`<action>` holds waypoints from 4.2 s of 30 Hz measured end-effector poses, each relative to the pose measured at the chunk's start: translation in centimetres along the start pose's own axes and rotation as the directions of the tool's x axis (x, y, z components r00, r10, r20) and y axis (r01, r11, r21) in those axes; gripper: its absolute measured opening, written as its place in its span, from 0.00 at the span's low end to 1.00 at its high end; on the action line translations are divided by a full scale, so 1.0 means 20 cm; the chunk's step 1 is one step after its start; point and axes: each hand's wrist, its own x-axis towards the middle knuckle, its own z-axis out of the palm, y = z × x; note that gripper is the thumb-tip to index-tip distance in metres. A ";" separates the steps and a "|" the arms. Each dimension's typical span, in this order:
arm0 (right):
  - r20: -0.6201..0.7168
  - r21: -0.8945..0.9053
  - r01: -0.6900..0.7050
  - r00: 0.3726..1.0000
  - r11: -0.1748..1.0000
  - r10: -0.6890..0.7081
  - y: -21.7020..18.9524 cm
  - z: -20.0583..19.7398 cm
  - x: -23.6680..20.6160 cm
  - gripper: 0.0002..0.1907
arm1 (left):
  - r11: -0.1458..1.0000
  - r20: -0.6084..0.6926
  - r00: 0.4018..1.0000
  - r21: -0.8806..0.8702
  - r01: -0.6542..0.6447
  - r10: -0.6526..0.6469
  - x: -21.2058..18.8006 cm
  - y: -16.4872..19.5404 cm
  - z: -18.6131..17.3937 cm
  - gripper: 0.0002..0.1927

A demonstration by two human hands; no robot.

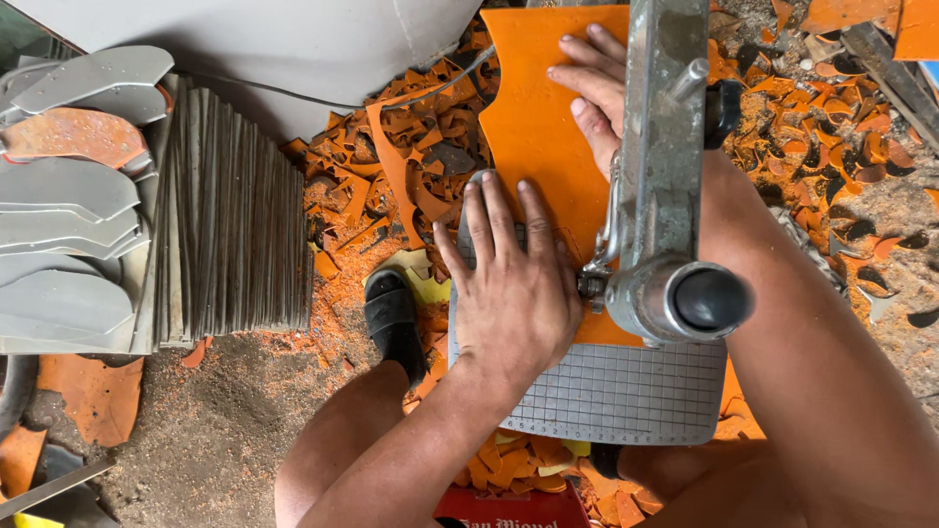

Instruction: The person uses a vertical cutting machine to cut shapes from orange rubber sheets. They guide the material under the blade, rotate it to follow curved outlines, and remove cut pieces, leaving scrap on the floor.

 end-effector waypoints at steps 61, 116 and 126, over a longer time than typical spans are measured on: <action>-0.069 -0.339 -0.228 0.974 0.913 0.218 -0.34 -0.08 -0.27 0.07 | 0.992 0.076 0.997 0.121 -0.034 0.025 0.03 -0.13 0.00 0.33; 0.142 -0.021 -0.380 0.915 0.925 0.379 -0.86 -0.25 -0.74 0.17 | 0.993 -0.065 0.992 -0.046 -0.111 0.108 -0.29 -0.31 -0.18 0.38; 0.138 0.061 -0.301 0.947 0.952 0.290 -0.80 -0.29 -0.78 0.13 | 0.998 0.012 0.999 -0.048 -0.037 0.038 -0.31 -0.26 -0.14 0.39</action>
